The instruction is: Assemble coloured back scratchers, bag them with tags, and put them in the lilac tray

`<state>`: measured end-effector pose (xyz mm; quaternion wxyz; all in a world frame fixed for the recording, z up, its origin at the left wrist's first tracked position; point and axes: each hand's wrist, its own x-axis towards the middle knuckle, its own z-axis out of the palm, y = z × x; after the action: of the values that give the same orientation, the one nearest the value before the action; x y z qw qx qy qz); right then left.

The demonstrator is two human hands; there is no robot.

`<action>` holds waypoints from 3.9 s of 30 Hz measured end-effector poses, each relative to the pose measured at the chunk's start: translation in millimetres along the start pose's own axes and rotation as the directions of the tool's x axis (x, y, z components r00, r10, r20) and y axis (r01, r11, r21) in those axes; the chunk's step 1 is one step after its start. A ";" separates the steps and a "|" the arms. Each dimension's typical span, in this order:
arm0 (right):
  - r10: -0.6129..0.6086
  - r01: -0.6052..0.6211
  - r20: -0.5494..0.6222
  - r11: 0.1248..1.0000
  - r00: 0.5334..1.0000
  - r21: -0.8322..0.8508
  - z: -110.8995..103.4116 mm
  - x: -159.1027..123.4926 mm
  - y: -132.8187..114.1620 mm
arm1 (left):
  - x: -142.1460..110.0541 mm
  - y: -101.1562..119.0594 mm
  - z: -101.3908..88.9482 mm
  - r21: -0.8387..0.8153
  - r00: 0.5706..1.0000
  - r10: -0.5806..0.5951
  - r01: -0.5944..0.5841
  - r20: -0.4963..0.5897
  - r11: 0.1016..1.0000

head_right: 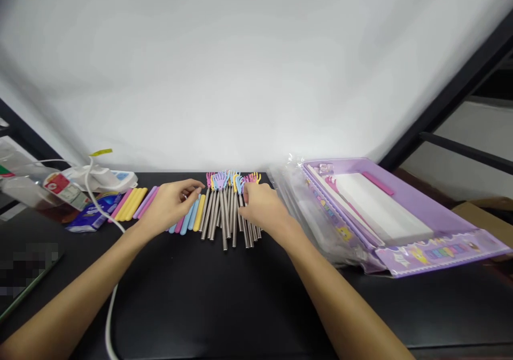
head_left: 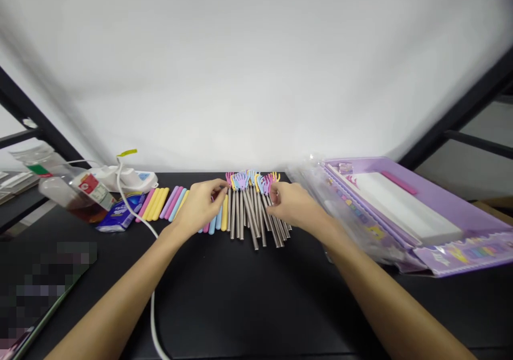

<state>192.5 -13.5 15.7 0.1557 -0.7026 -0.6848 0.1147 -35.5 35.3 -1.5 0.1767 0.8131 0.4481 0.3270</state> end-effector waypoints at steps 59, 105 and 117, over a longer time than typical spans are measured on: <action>0.062 -0.105 0.094 0.228 0.994 0.968 -28.9 -5.2 30.5 | 4.5 38.8 0.2 -0.124 0.987 0.157 -0.158 -0.020 0.980; 0.195 0.121 -0.137 0.093 0.971 0.988 -9.5 -28.3 40.6 | -8.5 12.8 13.3 0.045 0.910 0.413 -0.414 0.029 0.909; 0.142 0.122 -0.143 0.144 0.980 0.982 -2.0 -31.5 33.0 | -14.1 11.2 16.9 0.154 0.785 0.612 -0.595 -0.099 0.789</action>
<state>222.6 -45.5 3.4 0.6447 -0.4407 -0.4179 0.4642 -22.4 17.5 -12.5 -0.0169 0.8966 0.1937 0.3978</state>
